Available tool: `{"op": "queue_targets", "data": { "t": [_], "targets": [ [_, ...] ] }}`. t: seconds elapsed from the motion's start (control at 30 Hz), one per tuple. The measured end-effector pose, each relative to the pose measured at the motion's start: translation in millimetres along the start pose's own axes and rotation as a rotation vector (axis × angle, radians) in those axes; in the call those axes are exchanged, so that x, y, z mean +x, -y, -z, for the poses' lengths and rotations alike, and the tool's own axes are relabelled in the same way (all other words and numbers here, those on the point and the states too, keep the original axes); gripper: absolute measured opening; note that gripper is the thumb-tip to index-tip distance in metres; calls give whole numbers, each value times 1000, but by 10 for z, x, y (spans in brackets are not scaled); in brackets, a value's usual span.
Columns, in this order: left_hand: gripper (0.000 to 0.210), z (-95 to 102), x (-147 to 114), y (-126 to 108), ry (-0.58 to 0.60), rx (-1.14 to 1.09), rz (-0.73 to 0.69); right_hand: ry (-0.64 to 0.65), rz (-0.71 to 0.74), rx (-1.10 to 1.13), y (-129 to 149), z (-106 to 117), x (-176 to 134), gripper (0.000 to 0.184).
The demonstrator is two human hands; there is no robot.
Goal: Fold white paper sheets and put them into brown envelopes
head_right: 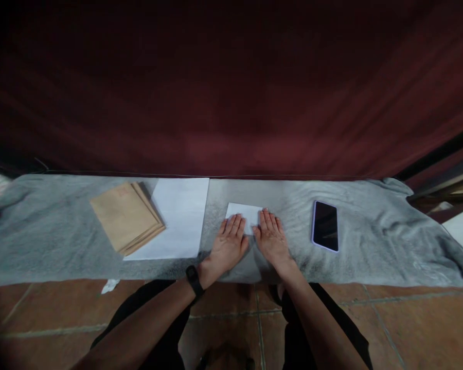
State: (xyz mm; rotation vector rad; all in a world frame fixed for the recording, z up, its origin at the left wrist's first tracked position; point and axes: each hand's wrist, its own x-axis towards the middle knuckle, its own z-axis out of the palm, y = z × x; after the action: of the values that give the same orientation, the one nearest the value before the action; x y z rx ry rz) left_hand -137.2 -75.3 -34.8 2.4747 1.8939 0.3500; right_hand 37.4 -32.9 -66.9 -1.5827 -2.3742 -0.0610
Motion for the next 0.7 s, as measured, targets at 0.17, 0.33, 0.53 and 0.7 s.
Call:
{"op": "queue_targets", "data": {
  "t": [0.17, 0.33, 0.53, 0.7],
  "targets": [
    [53, 13, 167, 144, -38, -23, 16, 9, -40, 8, 61, 49, 41, 59],
    [54, -81, 279, 155, -29, -13, -59, 28, -16, 25, 189, 93, 108, 55],
    [56, -176, 354, 190, -18, 12, -24, 21, -8, 34, 265, 64, 142, 53],
    [58, -169, 362, 245, 7, 16, 52, -11, -24, 29, 202, 23, 122, 59]
  ]
}}
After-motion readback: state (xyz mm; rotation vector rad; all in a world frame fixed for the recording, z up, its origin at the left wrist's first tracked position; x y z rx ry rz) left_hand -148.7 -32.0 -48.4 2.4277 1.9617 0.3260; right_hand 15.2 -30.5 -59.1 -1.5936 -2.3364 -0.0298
